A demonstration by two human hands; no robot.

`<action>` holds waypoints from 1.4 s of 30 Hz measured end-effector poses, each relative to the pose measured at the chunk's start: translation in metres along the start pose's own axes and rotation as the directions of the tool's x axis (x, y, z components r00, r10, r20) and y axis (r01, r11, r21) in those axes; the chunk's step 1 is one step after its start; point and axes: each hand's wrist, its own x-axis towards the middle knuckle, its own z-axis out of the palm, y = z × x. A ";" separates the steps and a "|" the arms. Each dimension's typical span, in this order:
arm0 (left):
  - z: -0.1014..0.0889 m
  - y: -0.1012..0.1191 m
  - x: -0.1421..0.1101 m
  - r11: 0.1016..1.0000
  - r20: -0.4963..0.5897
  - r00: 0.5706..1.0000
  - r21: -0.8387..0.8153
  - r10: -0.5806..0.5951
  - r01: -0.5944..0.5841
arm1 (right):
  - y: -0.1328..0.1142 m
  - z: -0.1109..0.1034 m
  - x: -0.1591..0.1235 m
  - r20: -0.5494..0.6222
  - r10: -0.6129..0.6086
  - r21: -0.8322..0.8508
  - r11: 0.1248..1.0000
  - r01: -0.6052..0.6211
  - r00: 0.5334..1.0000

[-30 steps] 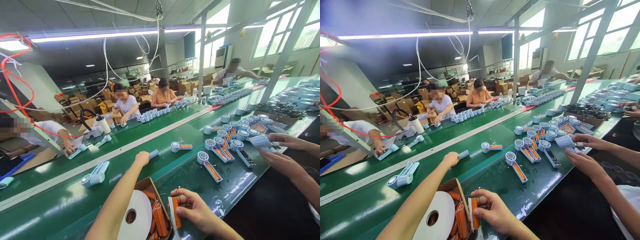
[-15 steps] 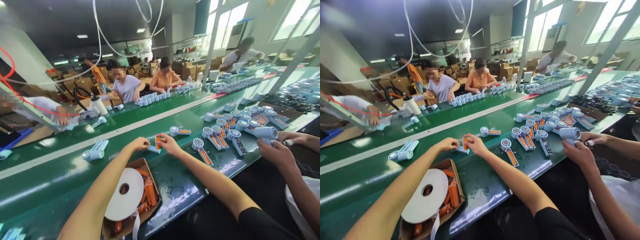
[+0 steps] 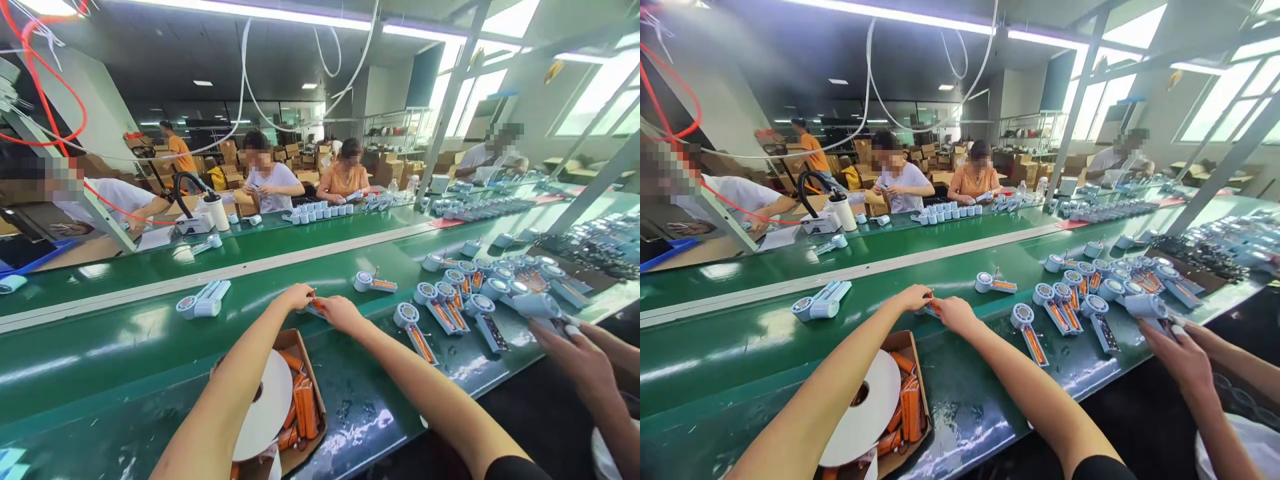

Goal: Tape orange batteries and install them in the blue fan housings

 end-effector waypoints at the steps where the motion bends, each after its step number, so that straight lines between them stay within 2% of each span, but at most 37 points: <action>1: 0.002 0.002 0.000 1.000 -0.020 1.000 -0.002 -0.011 0.011 | -0.004 -0.001 0.001 0.020 0.005 -0.074 0.997 -0.004 1.000; 5: 0.008 0.010 0.001 0.998 -0.081 0.995 -0.029 -0.056 0.054 | -0.014 0.002 0.004 0.081 0.025 -0.267 0.964 -0.002 0.996; 9: 0.008 0.021 -0.001 0.995 -0.132 0.988 -0.077 -0.078 0.068 | -0.019 0.007 0.009 0.098 0.042 -0.347 0.938 -0.005 0.994; 12: 0.004 0.029 -0.020 0.993 -0.212 0.976 -0.112 -0.056 0.032 | -0.021 0.005 0.010 0.092 0.049 -0.371 0.929 -0.011 0.995; 15: 0.007 0.024 -0.074 0.991 -0.335 0.942 -0.123 0.015 -0.059 | -0.018 0.002 0.008 0.086 0.030 -0.362 0.932 0.003 0.996; 17: 0.018 0.010 -0.129 0.979 -0.391 0.917 -0.140 0.080 -0.145 | -0.014 0.000 0.008 0.083 0.011 -0.340 0.940 0.018 0.997; 18: 0.026 0.002 -0.160 0.972 -0.383 0.919 -0.161 0.098 -0.171 | -0.011 -0.001 0.010 0.082 0.009 -0.330 0.944 0.019 0.997; 21: 0.051 -0.018 -0.246 0.983 -0.223 0.973 -0.154 0.068 -0.104 | -0.007 -0.001 0.017 0.065 0.037 -0.315 0.949 -0.015 0.997; 23: 0.065 -0.024 -0.283 0.990 -0.138 0.989 -0.123 0.045 -0.062 | -0.008 0.000 0.021 0.045 0.059 -0.315 0.948 -0.042 0.997; 24: 0.069 -0.024 -0.294 0.993 -0.108 0.994 -0.107 0.035 -0.046 | -0.011 0.000 0.022 0.034 0.069 -0.318 0.947 -0.055 0.997; 26: 0.073 -0.022 -0.301 0.998 -0.077 0.997 -0.064 -0.001 -0.004 | -0.017 0.001 0.022 0.013 0.091 -0.331 0.940 -0.082 0.996; 29: 0.069 -0.015 -0.291 0.999 -0.057 0.998 0.024 -0.028 0.029 | -0.030 -0.003 0.016 -0.055 0.128 -0.363 0.922 -0.139 0.990; 32: 0.061 -0.015 -0.285 0.997 -0.042 0.999 0.071 0.020 -0.017 | -0.042 -0.013 0.002 -0.147 0.121 -0.378 0.910 -0.169 0.982; 34: 0.057 -0.021 -0.292 0.997 -0.088 0.994 0.060 0.061 -0.056 | -0.049 -0.019 -0.016 -0.172 0.078 -0.335 0.933 -0.133 0.982; 35: 0.057 -0.025 -0.300 0.996 -0.144 0.987 0.053 0.073 -0.066 | -0.054 -0.020 -0.029 -0.172 0.050 -0.268 0.959 -0.095 0.984; 36: 0.058 -0.029 -0.308 0.997 -0.228 0.971 0.051 0.075 -0.065 | -0.059 -0.019 -0.043 -0.163 0.017 -0.166 0.985 -0.044 0.986; 37: 0.060 -0.033 -0.318 0.997 -0.340 0.937 0.058 0.075 -0.059 | -0.066 -0.016 -0.060 -0.145 -0.021 -0.026 0.999 0.017 0.989; 38: 0.065 -0.035 -0.327 0.996 -0.467 0.881 0.076 0.080 -0.051 | -0.074 -0.011 -0.078 -0.107 -0.060 0.144 0.987 0.075 0.992; 40: 0.079 -0.038 -0.341 0.992 -0.690 0.716 0.120 0.106 -0.032 | -0.096 0.003 -0.114 0.060 -0.161 0.480 0.870 0.113 0.985; 42: 0.099 -0.035 -0.348 0.992 -0.811 0.576 0.126 0.104 -0.001 | -0.119 0.021 -0.146 0.246 -0.318 0.692 0.719 0.064 0.916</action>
